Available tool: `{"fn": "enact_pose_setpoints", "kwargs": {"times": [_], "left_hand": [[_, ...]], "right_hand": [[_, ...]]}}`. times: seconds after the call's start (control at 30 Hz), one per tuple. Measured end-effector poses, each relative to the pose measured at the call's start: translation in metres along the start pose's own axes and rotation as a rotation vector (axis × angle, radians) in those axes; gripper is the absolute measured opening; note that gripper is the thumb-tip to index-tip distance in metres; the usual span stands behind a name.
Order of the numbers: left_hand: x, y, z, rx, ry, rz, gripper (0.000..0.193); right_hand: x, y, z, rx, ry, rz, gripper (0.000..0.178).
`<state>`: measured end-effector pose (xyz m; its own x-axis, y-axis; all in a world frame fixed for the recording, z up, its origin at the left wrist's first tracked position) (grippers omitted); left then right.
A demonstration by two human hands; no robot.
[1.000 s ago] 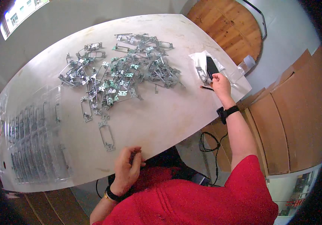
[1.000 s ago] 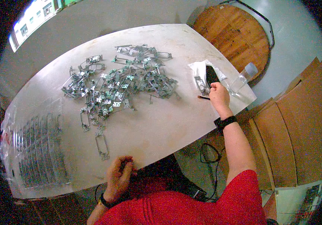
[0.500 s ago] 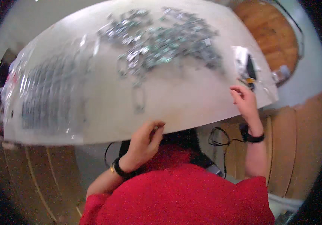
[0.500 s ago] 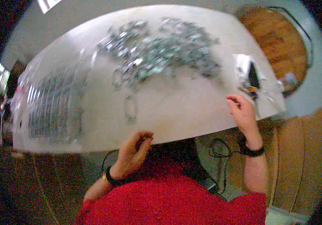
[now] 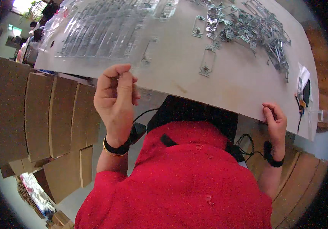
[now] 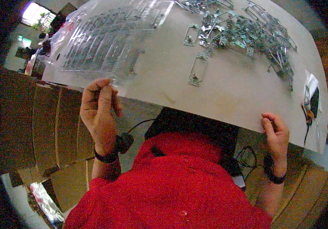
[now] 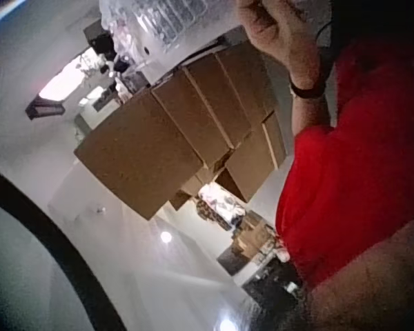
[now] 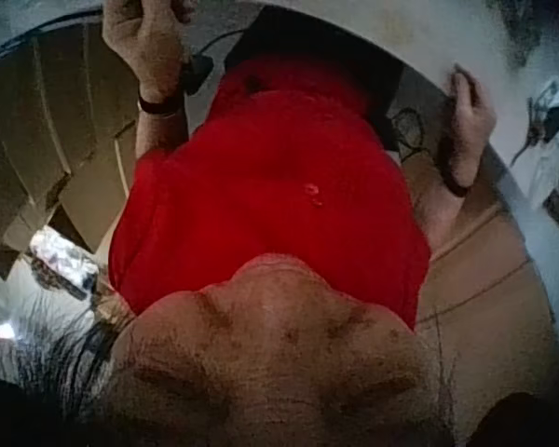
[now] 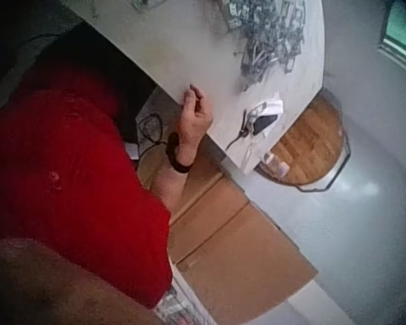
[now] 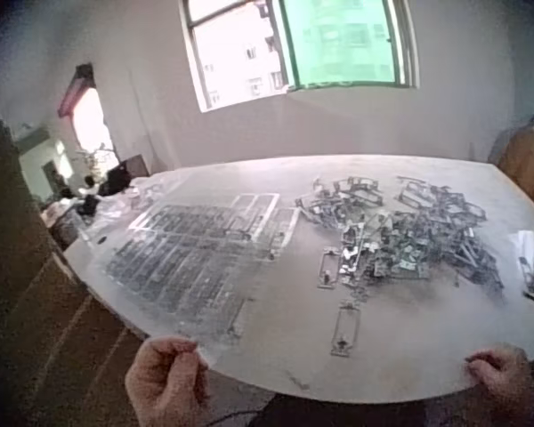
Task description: Manually assembling small metal components onto a frame or fixture at a work table.
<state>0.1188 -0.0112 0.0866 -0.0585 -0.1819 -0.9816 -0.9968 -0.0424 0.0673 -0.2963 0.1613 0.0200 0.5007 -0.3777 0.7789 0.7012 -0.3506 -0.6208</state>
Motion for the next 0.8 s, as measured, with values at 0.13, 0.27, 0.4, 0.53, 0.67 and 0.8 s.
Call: {"fn": "enact_pose_setpoints", "kwargs": {"times": [0.13, 0.27, 0.4, 0.53, 0.67, 0.8], "left_hand": [[-0.014, -0.009, 0.0, -0.101, 0.11, 0.047, 0.016], [-0.024, -0.003, 0.012, -0.152, 0.145, -0.04, 0.016], [-0.008, 0.001, 0.028, -0.158, 0.056, -0.054, 0.014], [0.008, 0.006, 0.04, -0.06, 0.028, -0.413, 0.018], [0.031, 0.018, 0.061, 0.095, -0.029, -0.457, 0.023], [0.037, 0.019, 0.064, 0.108, -0.113, -0.509, 0.027]], "right_hand": [[-0.016, 0.0, -0.004, 0.005, -0.075, -0.015, 0.01], [-0.018, 0.002, -0.001, -0.031, -0.133, -0.055, 0.006], [-0.024, 0.01, 0.0, -0.109, -0.352, 0.031, 0.007], [-0.01, 0.011, 0.0, -0.086, -0.621, 0.113, 0.005], [-0.013, 0.015, -0.002, -0.081, -0.633, 0.054, 0.004], [-0.022, 0.02, -0.008, -0.043, -0.564, 0.013, 0.009]]}}
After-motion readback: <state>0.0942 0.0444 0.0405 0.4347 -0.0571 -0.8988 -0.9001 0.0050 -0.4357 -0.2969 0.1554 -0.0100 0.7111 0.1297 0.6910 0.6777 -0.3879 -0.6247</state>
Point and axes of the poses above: each hand's wrist, its own z-axis away from the middle knuckle, its own y-axis out of the palm, x = y × z, the point moved 4 cm from there along -z, towards the middle knuckle, and after that the axes turned 4 degrees about z, right-handed, at the moved point
